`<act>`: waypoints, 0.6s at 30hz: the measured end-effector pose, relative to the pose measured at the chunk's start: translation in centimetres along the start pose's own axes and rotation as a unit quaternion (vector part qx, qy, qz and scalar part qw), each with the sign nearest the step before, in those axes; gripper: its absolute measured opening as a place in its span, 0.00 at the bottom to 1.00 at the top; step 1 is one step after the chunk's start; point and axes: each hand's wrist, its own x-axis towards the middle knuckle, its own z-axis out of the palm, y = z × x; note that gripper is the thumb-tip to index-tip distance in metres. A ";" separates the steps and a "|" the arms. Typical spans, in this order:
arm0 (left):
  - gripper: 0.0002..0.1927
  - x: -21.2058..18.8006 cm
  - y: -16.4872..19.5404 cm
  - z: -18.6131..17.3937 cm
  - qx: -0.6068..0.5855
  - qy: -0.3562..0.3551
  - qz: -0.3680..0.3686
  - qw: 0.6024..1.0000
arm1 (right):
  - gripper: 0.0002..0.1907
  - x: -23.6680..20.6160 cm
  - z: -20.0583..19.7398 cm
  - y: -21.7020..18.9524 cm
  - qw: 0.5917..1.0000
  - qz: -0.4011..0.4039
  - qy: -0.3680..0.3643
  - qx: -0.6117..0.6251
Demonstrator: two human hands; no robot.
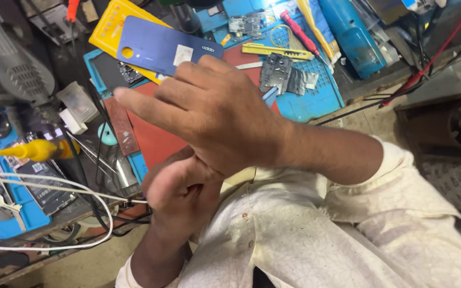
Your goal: The person applies adhesive to the edges of a disassembled smartphone, then places a new back cover onto the device and presses it into place. They wipe excess adhesive from the edges with a cloth and continue applying adhesive along the perimeter.
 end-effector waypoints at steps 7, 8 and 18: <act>0.15 -2.1 -3.2 -0.8 -0.168 0.082 -0.187 0.964 | 0.14 -6.1 -1.5 5.5 0.960 0.232 0.052 0.147; 0.14 -2.2 -3.9 -0.8 -0.211 0.086 -0.186 0.956 | 0.15 -7.2 -1.6 5.5 0.923 0.267 0.029 0.276; 0.11 -0.8 -8.5 -0.5 -0.215 0.002 -0.162 0.963 | 0.08 -12.0 1.6 5.4 0.901 0.317 0.033 0.294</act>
